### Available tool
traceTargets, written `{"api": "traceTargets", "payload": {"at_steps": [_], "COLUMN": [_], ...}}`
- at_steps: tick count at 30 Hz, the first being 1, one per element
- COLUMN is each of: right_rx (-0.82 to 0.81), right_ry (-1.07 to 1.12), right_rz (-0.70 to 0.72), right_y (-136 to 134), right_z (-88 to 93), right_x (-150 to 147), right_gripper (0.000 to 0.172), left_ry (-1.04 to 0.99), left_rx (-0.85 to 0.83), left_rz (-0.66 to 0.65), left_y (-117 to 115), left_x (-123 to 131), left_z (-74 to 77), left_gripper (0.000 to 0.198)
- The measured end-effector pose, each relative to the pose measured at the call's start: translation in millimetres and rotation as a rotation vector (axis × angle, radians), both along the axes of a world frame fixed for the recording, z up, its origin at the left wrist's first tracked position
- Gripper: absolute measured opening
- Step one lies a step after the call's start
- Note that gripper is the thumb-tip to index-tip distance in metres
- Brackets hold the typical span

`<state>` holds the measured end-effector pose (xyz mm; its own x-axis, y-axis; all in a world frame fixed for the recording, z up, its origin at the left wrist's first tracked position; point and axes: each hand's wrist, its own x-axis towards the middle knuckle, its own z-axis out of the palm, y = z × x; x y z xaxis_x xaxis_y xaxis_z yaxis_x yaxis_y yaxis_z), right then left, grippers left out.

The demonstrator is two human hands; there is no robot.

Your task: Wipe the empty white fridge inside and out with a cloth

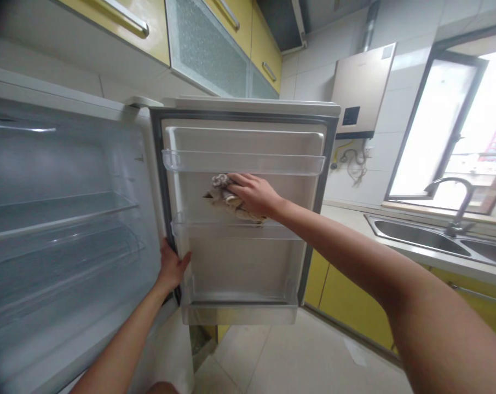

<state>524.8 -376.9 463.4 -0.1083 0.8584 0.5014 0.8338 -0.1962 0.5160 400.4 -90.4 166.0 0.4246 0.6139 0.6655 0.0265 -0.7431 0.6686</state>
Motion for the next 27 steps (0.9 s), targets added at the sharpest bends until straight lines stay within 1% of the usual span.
{"api": "traceTargets", "payload": {"at_steps": [2, 4, 6, 7, 9, 11, 12, 14, 17, 19, 20, 21, 23, 25, 27], "right_rx": [0.012, 0.041, 0.088, 0.107, 0.125, 0.131, 0.135, 0.104, -0.029, -0.097, -0.103, -0.084, 0.006, 0.114, 0.19], "right_ry": [0.017, 0.053, 0.094, 0.119, 0.165, 0.199, 0.215, 0.256, 0.327, 0.324, 0.31, 0.293, 0.254, 0.206, 0.185], "right_rz": [-0.141, -0.348, -0.537, -0.605, -0.671, -0.677, -0.653, -0.54, -0.325, -0.251, -0.245, -0.257, -0.322, -0.411, -0.495], "right_y": [-46, -86, -111, -116, -112, -91, -76, -41, 8, 27, 30, 28, 9, -25, -65], "right_z": [-2.7, -4.7, -3.0, -0.9, 4.2, 7.2, 7.1, 3.8, -4.0, -6.5, -6.4, -5.6, -2.9, -1.1, -1.6], "right_x": [10, 15, 13, 11, 4, -3, -7, -15, -27, -31, -31, -29, -21, -10, -1], "right_gripper": [0.055, 0.055, 0.056, 0.056, 0.048, 0.036, 0.032, 0.027, 0.025, 0.027, 0.028, 0.03, 0.033, 0.033, 0.033], "left_ry": [-0.003, -0.005, -0.005, -0.004, 0.0, 0.005, 0.007, 0.01, 0.014, 0.018, 0.019, 0.021, 0.021, 0.017, 0.014], "left_rx": [-0.004, -0.006, -0.01, -0.014, -0.023, -0.03, -0.031, -0.028, -0.015, -0.006, -0.002, 0.003, 0.012, 0.016, 0.014], "left_rz": [0.006, 0.008, 0.011, 0.014, 0.022, 0.031, 0.036, 0.044, 0.056, 0.066, 0.069, 0.07, 0.065, 0.053, 0.037], "left_y": [-1, -2, -3, -4, -4, -5, -5, -6, -8, -8, -8, -8, -8, -7, -5], "left_x": [1, 2, 4, 4, 6, 6, 7, 7, 6, 5, 4, 4, 3, 3, 3], "left_z": [0.4, 0.1, -0.7, -1.2, -2.4, -3.2, -3.4, -3.2, -1.6, -0.3, 0.2, 0.7, 1.3, 1.6, 1.5], "left_gripper": [0.101, 0.104, 0.106, 0.106, 0.106, 0.105, 0.105, 0.104, 0.103, 0.102, 0.101, 0.101, 0.101, 0.102, 0.103]}}
